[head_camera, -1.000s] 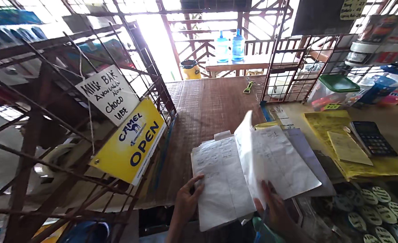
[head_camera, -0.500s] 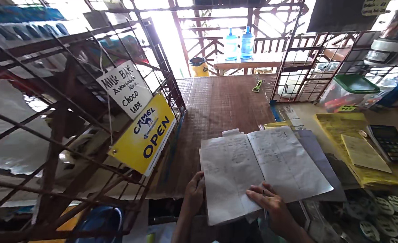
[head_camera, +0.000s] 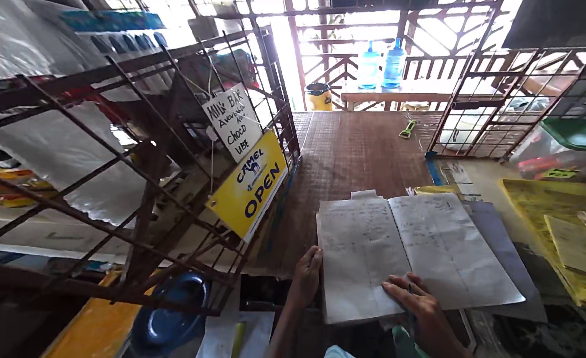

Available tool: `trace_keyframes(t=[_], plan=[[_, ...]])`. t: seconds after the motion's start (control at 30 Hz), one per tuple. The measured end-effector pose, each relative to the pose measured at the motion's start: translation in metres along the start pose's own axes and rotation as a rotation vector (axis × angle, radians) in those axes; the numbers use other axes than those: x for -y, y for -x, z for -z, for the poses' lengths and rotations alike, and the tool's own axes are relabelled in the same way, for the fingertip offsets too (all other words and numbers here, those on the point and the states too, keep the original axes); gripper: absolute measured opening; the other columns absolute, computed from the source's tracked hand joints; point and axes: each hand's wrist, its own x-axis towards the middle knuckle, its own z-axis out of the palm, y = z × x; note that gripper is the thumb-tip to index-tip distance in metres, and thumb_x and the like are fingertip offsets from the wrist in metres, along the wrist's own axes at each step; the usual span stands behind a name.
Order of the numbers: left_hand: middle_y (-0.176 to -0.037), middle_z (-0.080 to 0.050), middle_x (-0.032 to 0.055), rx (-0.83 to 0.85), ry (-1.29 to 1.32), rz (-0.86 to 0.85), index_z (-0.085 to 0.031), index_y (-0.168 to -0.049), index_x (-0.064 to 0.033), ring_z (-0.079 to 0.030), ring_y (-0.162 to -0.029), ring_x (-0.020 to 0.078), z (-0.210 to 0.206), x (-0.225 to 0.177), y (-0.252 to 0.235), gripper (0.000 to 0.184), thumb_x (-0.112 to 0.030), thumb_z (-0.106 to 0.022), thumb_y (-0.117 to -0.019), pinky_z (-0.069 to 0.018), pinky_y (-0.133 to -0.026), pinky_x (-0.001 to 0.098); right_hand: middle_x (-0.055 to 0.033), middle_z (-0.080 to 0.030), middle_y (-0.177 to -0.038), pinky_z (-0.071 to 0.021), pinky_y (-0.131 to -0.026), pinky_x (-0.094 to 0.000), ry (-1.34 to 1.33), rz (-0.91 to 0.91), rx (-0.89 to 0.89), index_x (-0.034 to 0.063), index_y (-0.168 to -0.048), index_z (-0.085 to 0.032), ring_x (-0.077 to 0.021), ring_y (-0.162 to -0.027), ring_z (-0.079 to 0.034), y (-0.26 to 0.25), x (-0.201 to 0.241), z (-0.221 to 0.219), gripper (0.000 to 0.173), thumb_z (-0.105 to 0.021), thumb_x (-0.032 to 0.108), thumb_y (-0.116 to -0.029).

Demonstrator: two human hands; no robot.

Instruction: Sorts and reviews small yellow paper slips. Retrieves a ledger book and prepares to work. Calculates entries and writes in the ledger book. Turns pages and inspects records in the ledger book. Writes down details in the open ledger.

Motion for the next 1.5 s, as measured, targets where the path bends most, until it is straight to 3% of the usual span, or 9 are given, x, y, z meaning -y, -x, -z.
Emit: trace_keyframes(t=[0.37, 0.57, 0.73, 0.83, 1.17, 1.5], plan=[[-0.085, -0.060, 0.0012, 0.007, -0.019, 0.039, -0.064, -0.104, 0.0027, -0.057, -0.079, -0.0001, 0.0004, -0.0059, 0.0016, 0.031, -0.014, -0.038, -0.1091, -0.0489, -0.078, 0.0211, 0.0005, -0.076, -0.118, -0.0299, -0.120, -0.0265, 0.003, 0.002, -0.011, 0.0150, -0.120, -0.073, -0.0069, -0.126, -0.061, 0.0002, -0.0007, -0.0004, 0.030, -0.056, 0.029, -0.0997], [-0.070, -0.048, -0.0066, 0.051, -0.008, 0.006, -0.056, -0.087, -0.0079, -0.049, -0.063, -0.0008, 0.0018, -0.0018, -0.0017, 0.025, -0.014, -0.042, -0.1062, -0.0429, -0.063, 0.0179, 0.0015, -0.075, -0.119, -0.0298, -0.120, -0.0268, 0.005, 0.005, -0.001, 0.0157, -0.122, -0.072, -0.0068, -0.127, -0.060, -0.0001, -0.0009, 0.0009, 0.030, -0.056, 0.029, -0.1003], [-0.068, -0.049, -0.0073, 0.071, -0.025, -0.017, -0.059, -0.085, -0.0070, -0.050, -0.062, -0.0012, 0.0035, -0.0003, -0.0019, 0.026, -0.014, -0.044, -0.1051, -0.0440, -0.062, 0.0177, 0.0011, -0.075, -0.119, -0.0297, -0.120, -0.0276, 0.005, 0.006, -0.002, 0.0150, -0.121, -0.073, -0.0077, -0.127, -0.060, 0.0008, -0.0019, 0.0001, 0.029, -0.056, 0.026, -0.0990], [-0.064, -0.049, -0.0073, 0.085, -0.025, 0.002, -0.059, -0.081, -0.0080, -0.049, -0.058, -0.0006, 0.0032, 0.0013, -0.0027, 0.024, -0.013, -0.053, -0.1029, -0.0436, -0.058, 0.0175, 0.0019, -0.075, -0.119, -0.0294, -0.120, -0.0273, 0.002, 0.005, -0.003, 0.0155, -0.121, -0.073, -0.0068, -0.127, -0.060, 0.0007, -0.0016, 0.0005, 0.029, -0.056, 0.026, -0.0994], [-0.066, -0.052, -0.0049, 0.115, -0.045, 0.064, -0.058, -0.084, -0.0088, -0.053, -0.059, 0.0029, 0.0035, 0.0004, -0.0036, 0.021, -0.014, -0.052, -0.1027, -0.0468, -0.060, 0.0213, 0.0007, -0.075, -0.119, -0.0292, -0.121, -0.0283, -0.007, -0.010, 0.006, 0.0154, -0.121, -0.073, -0.0081, -0.127, -0.060, -0.0003, -0.0002, 0.0014, 0.031, -0.055, 0.027, -0.0991], [-0.065, -0.052, -0.0063, 0.110, -0.022, 0.040, -0.057, -0.082, -0.0097, -0.053, -0.057, 0.0012, 0.0031, 0.0014, -0.0030, 0.021, -0.012, -0.051, -0.1014, -0.0468, -0.058, 0.0191, 0.0025, -0.075, -0.119, -0.0309, -0.120, -0.0288, -0.016, -0.018, 0.003, 0.0159, -0.121, -0.073, -0.0076, -0.127, -0.060, 0.0007, 0.0001, 0.0004, 0.030, -0.057, 0.028, -0.0985]])
